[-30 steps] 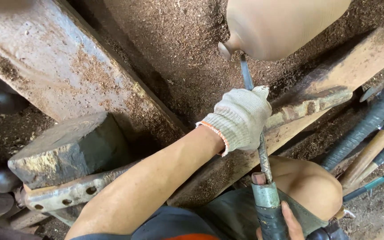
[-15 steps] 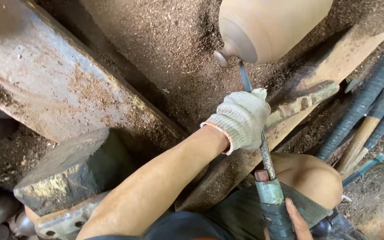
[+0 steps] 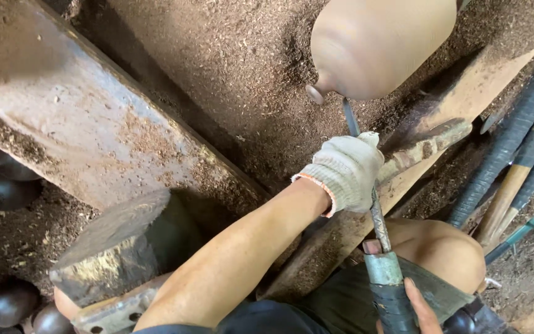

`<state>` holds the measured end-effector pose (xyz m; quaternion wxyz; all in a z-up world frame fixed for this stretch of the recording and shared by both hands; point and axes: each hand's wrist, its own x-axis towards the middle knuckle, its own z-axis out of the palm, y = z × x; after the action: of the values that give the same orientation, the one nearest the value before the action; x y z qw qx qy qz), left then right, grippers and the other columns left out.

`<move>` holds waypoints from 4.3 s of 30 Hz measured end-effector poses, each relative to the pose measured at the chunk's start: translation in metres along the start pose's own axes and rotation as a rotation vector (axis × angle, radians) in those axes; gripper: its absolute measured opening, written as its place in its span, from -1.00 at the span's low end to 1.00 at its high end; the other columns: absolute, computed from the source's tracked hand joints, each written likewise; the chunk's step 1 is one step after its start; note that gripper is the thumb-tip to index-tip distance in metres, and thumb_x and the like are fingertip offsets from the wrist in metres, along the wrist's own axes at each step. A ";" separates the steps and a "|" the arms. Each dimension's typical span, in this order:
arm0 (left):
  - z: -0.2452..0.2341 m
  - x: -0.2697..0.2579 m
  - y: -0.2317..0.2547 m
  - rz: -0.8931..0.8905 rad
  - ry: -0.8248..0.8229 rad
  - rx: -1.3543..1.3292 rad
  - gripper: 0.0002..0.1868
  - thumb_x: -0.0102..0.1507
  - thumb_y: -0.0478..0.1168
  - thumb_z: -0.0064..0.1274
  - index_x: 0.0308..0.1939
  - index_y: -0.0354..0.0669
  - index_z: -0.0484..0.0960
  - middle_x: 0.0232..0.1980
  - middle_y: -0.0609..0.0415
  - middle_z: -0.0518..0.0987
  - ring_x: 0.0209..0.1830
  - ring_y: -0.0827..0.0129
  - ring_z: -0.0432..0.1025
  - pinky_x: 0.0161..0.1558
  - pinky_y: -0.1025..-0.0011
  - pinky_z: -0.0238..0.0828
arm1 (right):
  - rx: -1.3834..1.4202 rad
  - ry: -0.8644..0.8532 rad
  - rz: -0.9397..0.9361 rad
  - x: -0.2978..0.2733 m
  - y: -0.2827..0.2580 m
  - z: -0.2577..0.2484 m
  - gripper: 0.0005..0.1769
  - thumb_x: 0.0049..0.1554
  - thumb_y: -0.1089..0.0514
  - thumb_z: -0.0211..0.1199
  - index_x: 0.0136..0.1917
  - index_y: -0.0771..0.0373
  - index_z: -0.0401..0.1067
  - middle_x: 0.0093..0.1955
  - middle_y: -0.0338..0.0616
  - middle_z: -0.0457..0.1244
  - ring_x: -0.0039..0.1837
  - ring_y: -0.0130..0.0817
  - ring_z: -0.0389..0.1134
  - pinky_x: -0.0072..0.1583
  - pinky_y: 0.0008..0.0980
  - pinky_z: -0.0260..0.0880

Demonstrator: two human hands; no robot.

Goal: The person mounts a wooden blank on a spinning lathe and shapes it into a rounded vessel using a handheld chisel, bracing the tool on a wooden rest. They apply a liquid from a squeeze bottle to the blank, continue cutting the spinning wood, and shape the neck and body of the piece.

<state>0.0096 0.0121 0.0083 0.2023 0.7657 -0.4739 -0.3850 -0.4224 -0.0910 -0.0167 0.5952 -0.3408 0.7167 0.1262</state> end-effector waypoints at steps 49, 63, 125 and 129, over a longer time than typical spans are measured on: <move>0.011 0.003 0.041 -0.227 0.080 0.080 -0.58 -0.14 -0.15 0.32 -0.25 -0.19 0.61 -0.26 -0.11 0.58 -0.28 -0.02 0.57 -0.23 0.15 0.55 | 0.138 -0.457 -0.309 0.058 0.004 -0.031 -0.59 0.23 -0.19 0.02 0.28 -0.08 0.37 -0.19 0.03 0.38 -0.54 -0.14 0.19 -0.50 -0.21 0.19; 0.006 0.006 0.025 -0.156 0.071 0.054 -0.58 -0.11 -0.15 0.31 -0.24 -0.27 0.61 -0.33 -0.13 0.57 -0.34 -0.02 0.57 -0.29 0.15 0.54 | 0.009 -0.204 0.297 0.052 -0.020 -0.028 -0.33 0.14 -0.46 -0.06 -0.02 0.13 0.53 -0.52 0.15 0.27 -0.56 0.01 0.25 -0.51 -0.09 0.24; 0.011 0.007 0.022 -0.198 0.041 0.019 -0.51 -0.09 -0.11 0.35 -0.18 -0.29 0.58 -0.32 -0.14 0.60 -0.31 -0.03 0.58 -0.26 0.15 0.56 | 0.043 -0.227 0.195 0.008 -0.040 -0.001 -0.43 0.10 -0.41 0.04 -0.05 0.08 0.51 -0.60 0.02 0.22 -0.64 -0.14 0.17 -0.59 -0.21 0.13; 0.005 0.005 0.027 -0.220 0.054 0.014 -0.51 -0.10 -0.12 0.35 -0.18 -0.28 0.59 -0.32 -0.14 0.60 -0.30 -0.05 0.58 -0.26 0.14 0.56 | 0.135 -0.174 0.173 0.009 -0.044 0.006 -0.50 0.22 -0.34 0.06 0.00 0.09 0.47 -0.51 -0.12 0.24 -0.59 -0.21 0.17 -0.55 -0.25 0.14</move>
<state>-0.0087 -0.0045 0.0212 0.1660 0.8247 -0.3838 -0.3808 -0.3900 -0.1230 -0.0168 0.6634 -0.2246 0.6961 0.1577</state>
